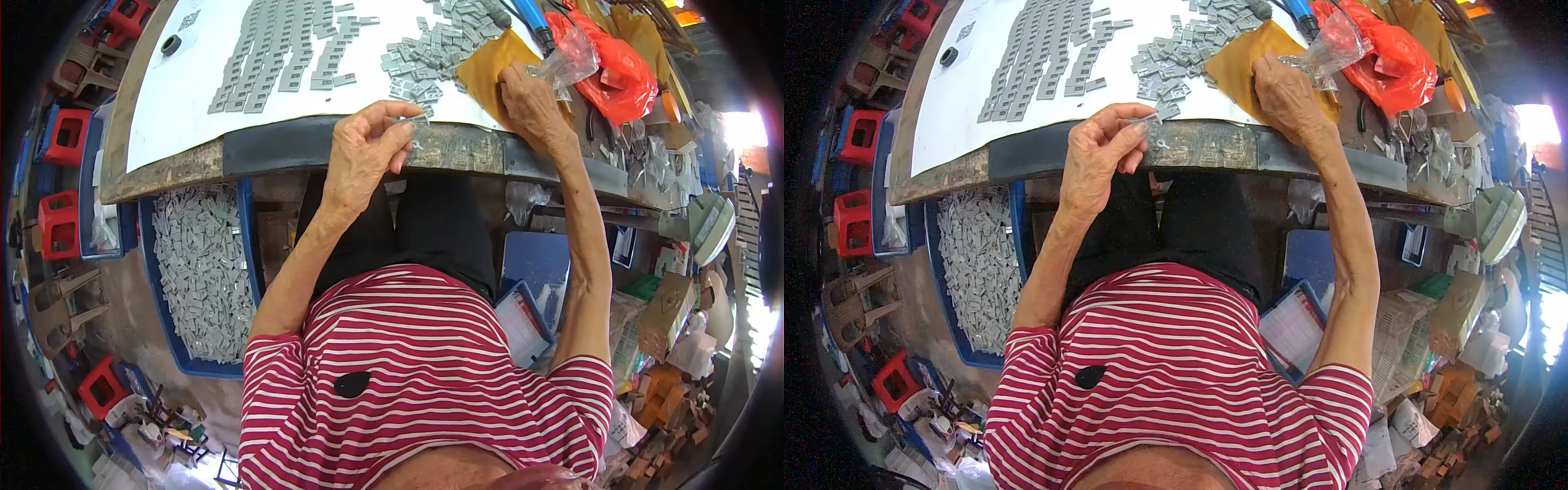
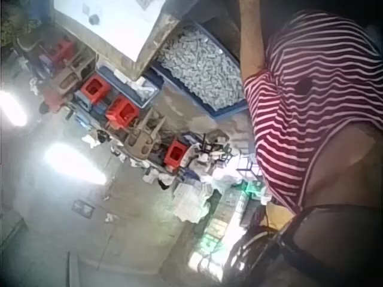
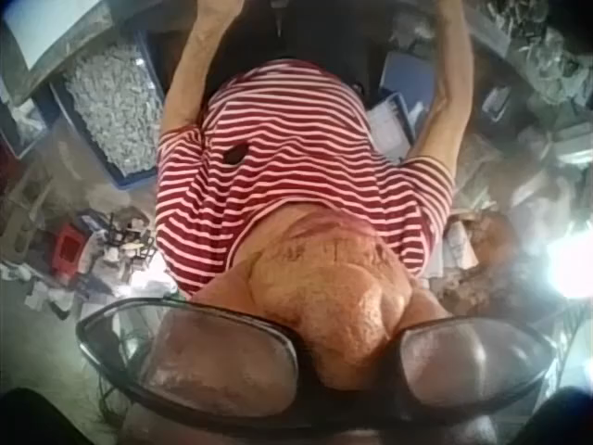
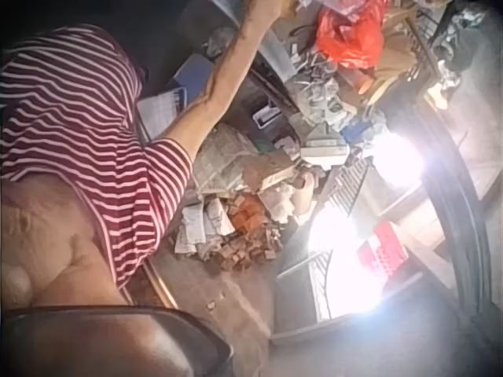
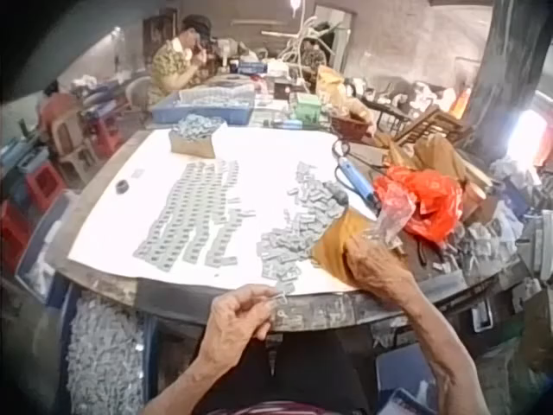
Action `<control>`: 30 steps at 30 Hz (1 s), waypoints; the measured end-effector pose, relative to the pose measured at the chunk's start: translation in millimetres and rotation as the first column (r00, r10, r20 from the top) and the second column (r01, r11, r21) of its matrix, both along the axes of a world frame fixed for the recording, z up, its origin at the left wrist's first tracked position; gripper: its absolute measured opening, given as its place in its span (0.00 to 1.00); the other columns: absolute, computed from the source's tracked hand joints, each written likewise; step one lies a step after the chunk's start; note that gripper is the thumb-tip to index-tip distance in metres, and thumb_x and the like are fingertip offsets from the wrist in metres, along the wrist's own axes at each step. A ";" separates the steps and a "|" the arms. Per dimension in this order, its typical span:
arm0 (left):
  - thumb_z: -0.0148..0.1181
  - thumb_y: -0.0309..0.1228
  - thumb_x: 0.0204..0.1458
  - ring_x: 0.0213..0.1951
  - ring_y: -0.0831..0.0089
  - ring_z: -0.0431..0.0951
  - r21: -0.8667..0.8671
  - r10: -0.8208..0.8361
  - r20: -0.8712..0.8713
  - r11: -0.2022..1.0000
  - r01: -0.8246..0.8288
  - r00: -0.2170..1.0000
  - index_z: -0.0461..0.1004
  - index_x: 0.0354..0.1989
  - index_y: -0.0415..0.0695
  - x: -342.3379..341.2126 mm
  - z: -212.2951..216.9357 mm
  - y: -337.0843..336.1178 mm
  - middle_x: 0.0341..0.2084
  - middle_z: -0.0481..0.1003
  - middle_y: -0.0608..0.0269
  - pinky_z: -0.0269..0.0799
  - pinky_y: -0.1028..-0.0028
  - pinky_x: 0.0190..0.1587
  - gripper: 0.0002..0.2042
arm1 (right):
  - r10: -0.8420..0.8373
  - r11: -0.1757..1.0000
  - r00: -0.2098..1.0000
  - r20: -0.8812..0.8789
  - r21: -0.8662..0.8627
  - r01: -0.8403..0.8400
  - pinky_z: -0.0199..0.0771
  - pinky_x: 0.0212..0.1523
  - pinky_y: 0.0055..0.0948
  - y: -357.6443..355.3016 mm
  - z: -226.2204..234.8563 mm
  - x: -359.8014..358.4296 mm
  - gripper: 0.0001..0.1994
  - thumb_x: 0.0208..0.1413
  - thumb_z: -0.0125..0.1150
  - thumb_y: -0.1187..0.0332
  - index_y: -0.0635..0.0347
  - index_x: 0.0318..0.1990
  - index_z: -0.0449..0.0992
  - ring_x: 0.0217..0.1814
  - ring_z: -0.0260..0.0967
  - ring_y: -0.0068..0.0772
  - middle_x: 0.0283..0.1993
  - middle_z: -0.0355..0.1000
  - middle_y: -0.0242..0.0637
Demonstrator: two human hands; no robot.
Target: Assembling small rectangular components by placing them into rows on a white sheet on a workbench.
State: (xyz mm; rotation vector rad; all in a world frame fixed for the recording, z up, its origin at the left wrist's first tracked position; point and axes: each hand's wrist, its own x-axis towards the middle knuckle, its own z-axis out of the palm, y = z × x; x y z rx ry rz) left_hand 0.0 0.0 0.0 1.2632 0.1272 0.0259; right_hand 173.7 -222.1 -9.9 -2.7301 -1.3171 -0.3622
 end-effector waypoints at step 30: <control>0.52 0.19 0.48 0.21 0.85 0.70 -0.005 0.057 0.074 0.998 -0.057 0.996 0.70 0.39 0.33 1.6 -8.0 -15.4 0.24 0.70 0.67 0.67 0.86 0.24 0.09 | 0.565 0.479 0.159 -0.810 0.479 0.736 0.51 0.14 0.10 28.9 16.1 -83.5 0.05 0.47 0.56 0.76 0.64 0.32 0.72 0.18 0.57 0.13 0.25 0.68 0.33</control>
